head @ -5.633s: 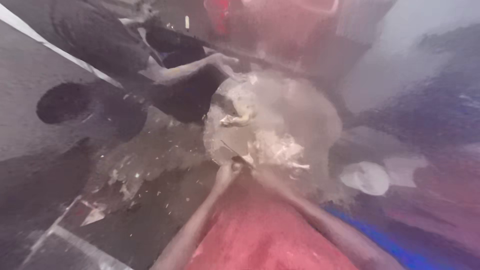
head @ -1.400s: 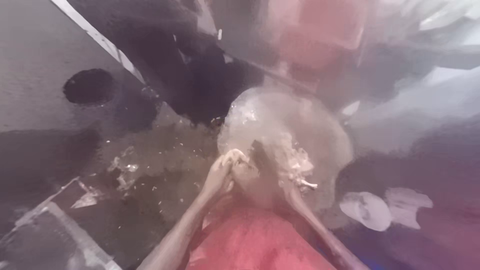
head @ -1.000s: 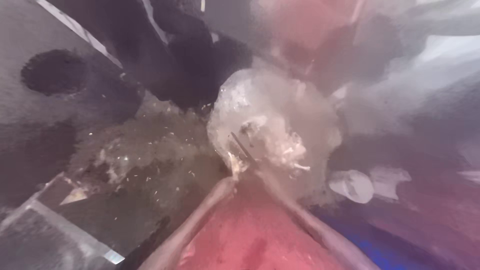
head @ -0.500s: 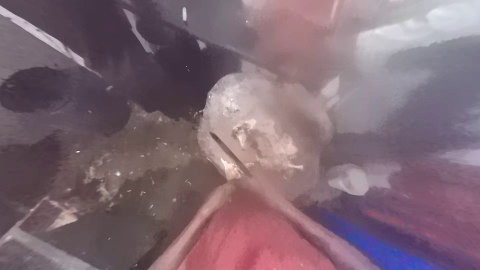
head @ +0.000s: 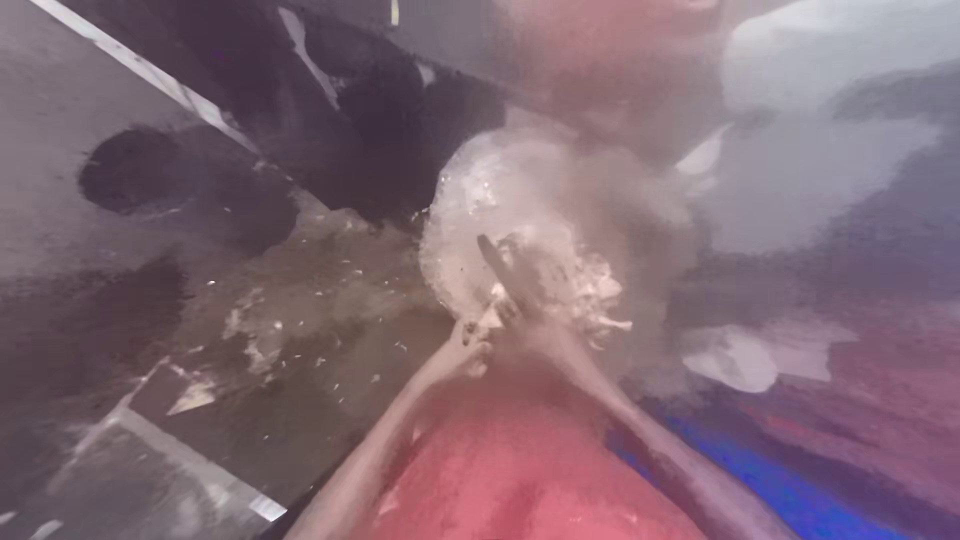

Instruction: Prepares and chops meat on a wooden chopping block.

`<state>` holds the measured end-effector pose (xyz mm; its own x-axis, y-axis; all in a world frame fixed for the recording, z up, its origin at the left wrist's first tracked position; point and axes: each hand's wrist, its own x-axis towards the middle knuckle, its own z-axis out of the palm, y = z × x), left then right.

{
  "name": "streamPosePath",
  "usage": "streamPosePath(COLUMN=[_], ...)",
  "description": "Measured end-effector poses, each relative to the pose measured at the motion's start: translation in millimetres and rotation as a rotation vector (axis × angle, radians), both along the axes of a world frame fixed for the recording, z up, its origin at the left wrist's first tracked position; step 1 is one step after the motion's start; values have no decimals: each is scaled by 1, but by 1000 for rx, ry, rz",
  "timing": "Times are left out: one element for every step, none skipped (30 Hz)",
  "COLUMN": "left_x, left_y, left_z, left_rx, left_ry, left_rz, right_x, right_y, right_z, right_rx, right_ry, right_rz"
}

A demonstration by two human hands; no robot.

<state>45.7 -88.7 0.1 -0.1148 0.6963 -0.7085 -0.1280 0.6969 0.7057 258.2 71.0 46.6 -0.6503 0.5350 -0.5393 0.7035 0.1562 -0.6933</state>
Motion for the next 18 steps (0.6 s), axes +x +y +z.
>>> streamPosePath(left_x=[4, 5, 5, 6, 8, 11, 11, 10, 8, 7, 9, 8, 7, 6, 5, 4, 4, 5], left_y=[2, 1, -1, -3, -7, -8, -8, -7, -6, -3, -5, -3, 0, -1, -2, -2, -3, -4], left_z=[-10, -18, -24, -27, -28, -26, -22, -18, -14, -11, -9, -11, -19, -29, -37, -42, -43, -43], left_rx=[-19, -55, -79, -93, -106, -112, -109, -87, -54, -13, 19, 58, 98, 122, 125, 119, 106, 91], left_ry=[17, 53, 99, 134, 151, 146, 126, 110, 102, 103, 122, 173, 246, 305, 338, 350, 345, 330], left_rz=[86, 137, 147, 131, 130, 147, 167, 179, 191, 215, 239, 256, 279, 301, 323, 335, 336, 327], right_x=[-6, -11, -12, -10, -7, -4, 0, 4, 5, 4, 4, 0, -5, -7, -8, -10, -8, -5], right_y=[-3, -7, -12, -18, -23, -25, -24, -21, -18, -14, -16, -14, -12, -14, -18, -21, -24, -26], right_z=[18, 32, 32, 25, 14, -1, -18, -31, -34, -32, -25, -15, -3, 2, 8, 11, 6, -5], right_rx=[-2, 3, 26, 16, -14, -52, -87, -114, -133, -120, -87, -51, -41, -40, -45, -38, -39, -61], right_ry=[62, 118, 154, 168, 117, 18, -66, -130, -149, -145, -136, -96, -17, 78, 158, 210, 211, 163], right_rz=[-31, -55, -56, -48, -12, 52, 113, 152, 150, 138, 119, 96, 67, 36, 18, 7, 16, 44])
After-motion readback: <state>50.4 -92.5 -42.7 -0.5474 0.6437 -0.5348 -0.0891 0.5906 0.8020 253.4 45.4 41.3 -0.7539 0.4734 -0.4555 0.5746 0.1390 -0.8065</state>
